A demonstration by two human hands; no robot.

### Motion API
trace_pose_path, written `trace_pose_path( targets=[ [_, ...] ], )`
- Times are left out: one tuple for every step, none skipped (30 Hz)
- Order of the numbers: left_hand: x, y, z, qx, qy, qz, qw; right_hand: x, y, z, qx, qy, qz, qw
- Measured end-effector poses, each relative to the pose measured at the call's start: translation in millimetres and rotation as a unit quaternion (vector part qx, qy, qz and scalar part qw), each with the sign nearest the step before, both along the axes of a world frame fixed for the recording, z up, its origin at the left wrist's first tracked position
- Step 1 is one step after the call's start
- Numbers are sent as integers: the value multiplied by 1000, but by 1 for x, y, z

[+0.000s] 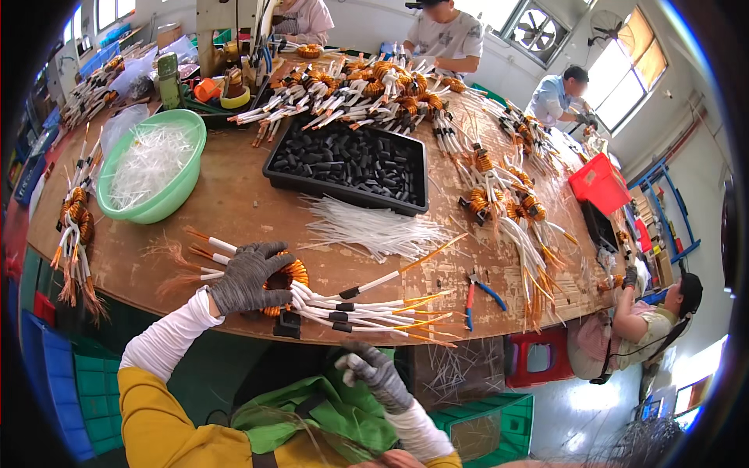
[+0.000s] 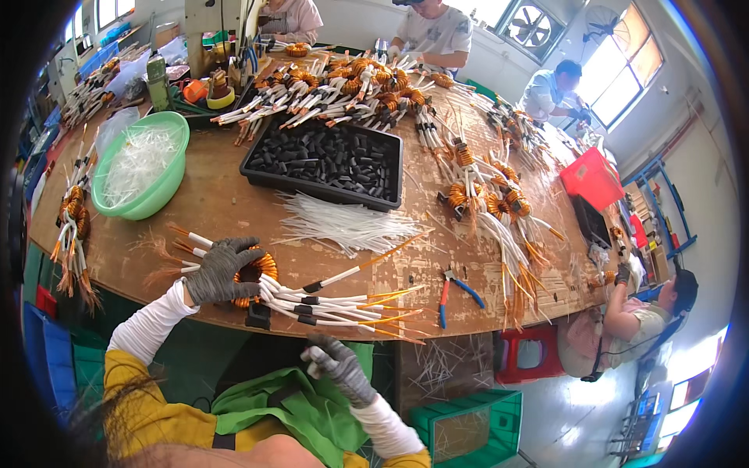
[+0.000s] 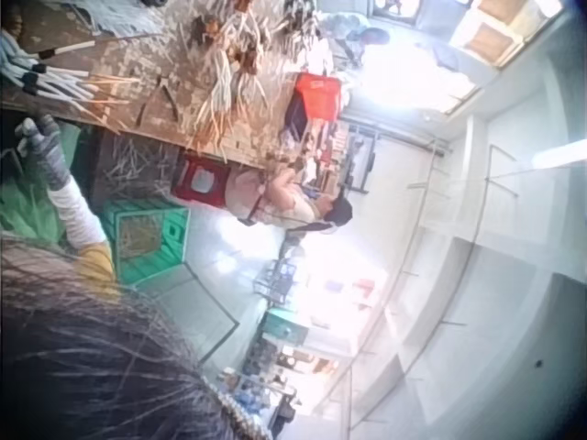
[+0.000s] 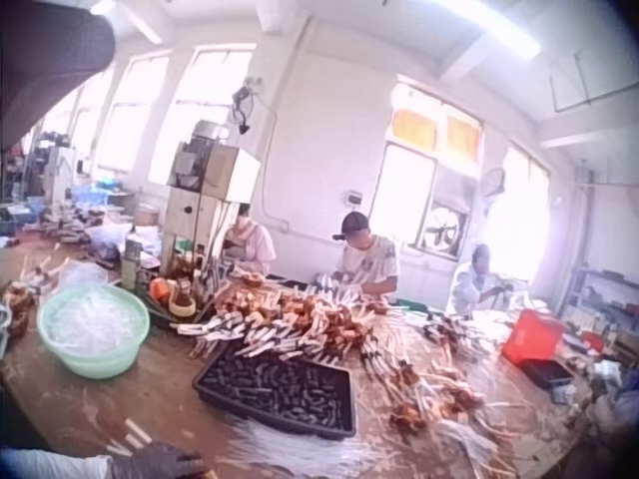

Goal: The person assembles wiring harnesses and plastic connectors onto electromagnetic coils, using wire cutters and pliers to secure the components with zip ties.

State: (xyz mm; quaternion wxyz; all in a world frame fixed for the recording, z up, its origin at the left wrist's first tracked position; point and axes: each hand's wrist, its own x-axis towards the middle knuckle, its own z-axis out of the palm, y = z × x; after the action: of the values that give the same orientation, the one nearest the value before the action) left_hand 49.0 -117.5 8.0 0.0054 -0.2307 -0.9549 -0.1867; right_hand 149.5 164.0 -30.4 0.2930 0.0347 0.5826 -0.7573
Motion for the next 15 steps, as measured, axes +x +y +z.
trace_pose_path(
  targets=[
    [2,1,-2,1,6,15,1000,1,-10,-7,-56,-16,-33,998],
    [3,2,-4,-3,6,14,1000,-1,-17,-11,-60,-17,-35,997],
    [4,2,-6,10,28,13,999,-6,-24,-13,-82,7,-78,994],
    [4,2,-8,22,50,13,998,-12,-32,-13,-104,31,-120,987],
    [5,2,-8,18,51,11,998,-17,-40,-7,-85,50,-154,983],
    [6,3,-8,21,55,18,998,-20,-43,-9,-88,51,-156,982],
    [7,4,-8,24,59,24,998,-22,-45,-12,-66,58,-165,982],
    [7,6,-9,22,59,22,998,-23,-47,-13,-43,66,-173,982],
    [7,8,-10,37,69,32,996,-25,-49,-12,-46,81,-195,976],
    [7,9,-11,50,77,44,995,-25,-50,-10,-48,80,-195,976],
    [8,11,-12,49,77,44,995,-26,-49,-8,-47,76,-209,974],
    [9,15,-13,54,90,52,993,-28,-48,-5,-46,73,-224,971],
    [10,19,-14,60,103,60,991,-30,-46,-1,-54,67,-234,968],
    [12,23,-16,61,103,60,991,-30,-43,0,-52,68,-234,968],
    [13,26,-17,58,106,66,990,-31,-41,0,-45,63,-242,967]
  ],
)
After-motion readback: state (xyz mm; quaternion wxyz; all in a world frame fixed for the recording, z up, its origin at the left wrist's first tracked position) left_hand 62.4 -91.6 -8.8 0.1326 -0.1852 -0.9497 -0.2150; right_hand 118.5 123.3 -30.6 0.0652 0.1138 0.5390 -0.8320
